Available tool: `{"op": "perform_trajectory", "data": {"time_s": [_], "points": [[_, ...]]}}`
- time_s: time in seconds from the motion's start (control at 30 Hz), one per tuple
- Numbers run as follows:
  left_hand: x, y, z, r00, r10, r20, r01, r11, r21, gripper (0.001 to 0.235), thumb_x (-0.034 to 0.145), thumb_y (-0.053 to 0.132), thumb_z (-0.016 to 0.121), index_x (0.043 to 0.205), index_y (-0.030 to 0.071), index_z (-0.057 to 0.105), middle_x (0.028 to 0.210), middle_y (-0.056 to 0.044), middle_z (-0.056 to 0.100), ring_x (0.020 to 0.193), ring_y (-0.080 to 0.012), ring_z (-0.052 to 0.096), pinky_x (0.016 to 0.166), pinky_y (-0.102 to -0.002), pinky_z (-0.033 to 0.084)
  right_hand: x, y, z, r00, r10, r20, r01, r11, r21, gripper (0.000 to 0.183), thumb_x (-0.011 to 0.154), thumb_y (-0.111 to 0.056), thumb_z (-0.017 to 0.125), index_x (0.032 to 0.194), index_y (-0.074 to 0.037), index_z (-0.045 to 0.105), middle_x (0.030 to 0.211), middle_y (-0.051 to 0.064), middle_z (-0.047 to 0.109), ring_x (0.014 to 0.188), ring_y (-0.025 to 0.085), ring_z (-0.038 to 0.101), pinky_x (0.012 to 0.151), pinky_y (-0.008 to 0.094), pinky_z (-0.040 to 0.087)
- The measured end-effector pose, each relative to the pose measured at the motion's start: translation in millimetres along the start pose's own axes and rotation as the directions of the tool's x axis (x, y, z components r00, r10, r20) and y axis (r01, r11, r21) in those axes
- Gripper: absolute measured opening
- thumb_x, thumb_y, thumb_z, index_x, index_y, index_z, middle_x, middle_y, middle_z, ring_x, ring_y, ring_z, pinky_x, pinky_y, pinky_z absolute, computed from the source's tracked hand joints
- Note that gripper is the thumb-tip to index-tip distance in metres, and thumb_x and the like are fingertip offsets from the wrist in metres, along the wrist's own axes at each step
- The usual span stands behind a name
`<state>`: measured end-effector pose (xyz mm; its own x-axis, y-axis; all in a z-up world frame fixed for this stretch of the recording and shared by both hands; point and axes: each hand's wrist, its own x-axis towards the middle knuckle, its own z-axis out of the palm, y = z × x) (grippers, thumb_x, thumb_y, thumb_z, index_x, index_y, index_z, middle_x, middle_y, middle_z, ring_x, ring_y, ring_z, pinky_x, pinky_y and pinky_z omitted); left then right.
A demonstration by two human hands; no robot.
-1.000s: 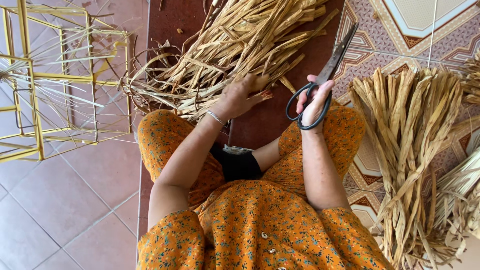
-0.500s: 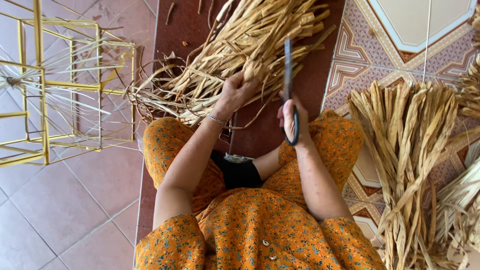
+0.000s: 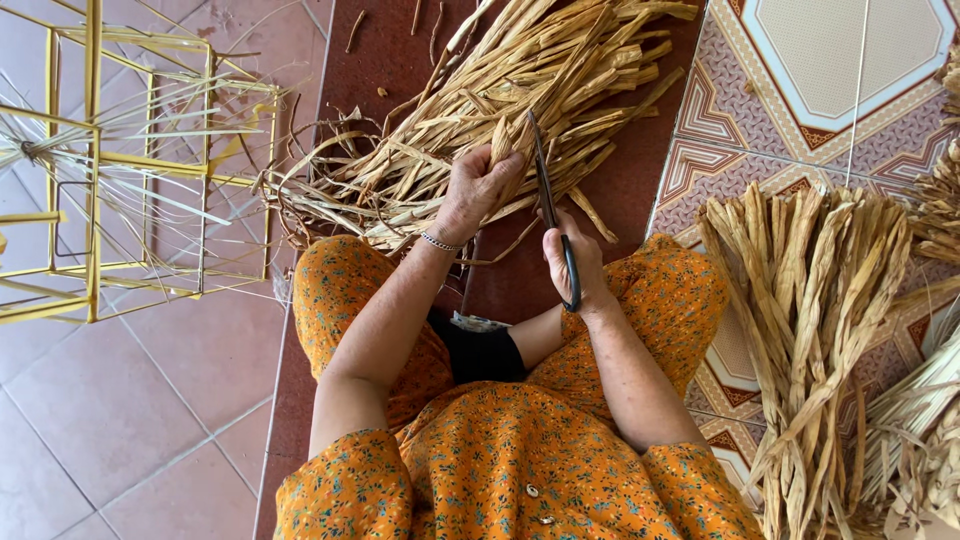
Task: The person sits on a tiled floor and uses shears to cut dried plant strips into shorter lengths. They repeatedly gather bundles, trim them, and place the cut pieces into a nearby pile.
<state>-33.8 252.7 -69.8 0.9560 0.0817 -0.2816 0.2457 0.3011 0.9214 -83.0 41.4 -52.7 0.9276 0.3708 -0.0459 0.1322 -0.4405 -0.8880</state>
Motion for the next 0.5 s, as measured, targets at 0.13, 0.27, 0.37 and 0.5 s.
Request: {"op": "perform_trajectory", "data": {"time_s": [0.13,0.27,0.37,0.5], "points": [[-0.6,-1.5,-0.2,0.999,-0.038,0.019,0.039,0.999,-0.034,0.023,0.098,0.024,0.074,0.106,0.002,0.072,0.087,0.002,0.071,0.074,-0.0042,0.060,0.064,-0.021,0.051,-2.7,4.0,2.0,1.000,-0.011,-0.009,0.011,0.999,-0.052,0.070,0.109,-0.059,0.031,0.133,0.000,0.059,0.062,0.001,0.060,0.059,0.013,0.066,0.056,0.030,0.053],[-1.5,0.5,0.0,0.998,-0.056,0.020,0.056,0.998,0.013,0.022,0.098,0.024,0.074,0.105,0.003,0.073,0.085,0.000,0.071,0.073,-0.0054,0.061,0.064,-0.023,0.053,-5.4,4.1,9.3,0.999,0.029,-0.017,-0.028,0.999,0.046,0.067,0.109,-0.058,0.030,0.123,0.000,0.061,0.061,-0.002,0.057,0.052,0.011,0.061,0.050,0.029,0.052],[-1.0,0.3,0.3,0.998,-0.055,0.021,0.055,0.998,0.006,0.022,0.098,0.023,0.073,0.105,0.003,0.073,0.086,0.000,0.072,0.075,-0.0049,0.063,0.067,-0.022,0.055,-8.3,1.9,10.6,0.999,0.046,-0.012,-0.045,0.996,0.074,0.066,0.109,-0.058,0.030,0.120,0.000,0.061,0.059,-0.002,0.055,0.051,0.010,0.060,0.049,0.029,0.051],[2.6,1.7,0.2,0.997,-0.053,0.047,0.054,0.998,-0.013,0.020,0.099,0.023,0.073,0.105,0.003,0.073,0.086,0.000,0.071,0.075,-0.0043,0.062,0.067,-0.022,0.054,-7.5,-3.1,9.9,0.998,0.068,-0.001,-0.067,0.993,0.095,0.065,0.108,-0.058,0.031,0.119,-0.001,0.061,0.057,-0.001,0.054,0.049,0.011,0.059,0.048,0.029,0.050]]}}
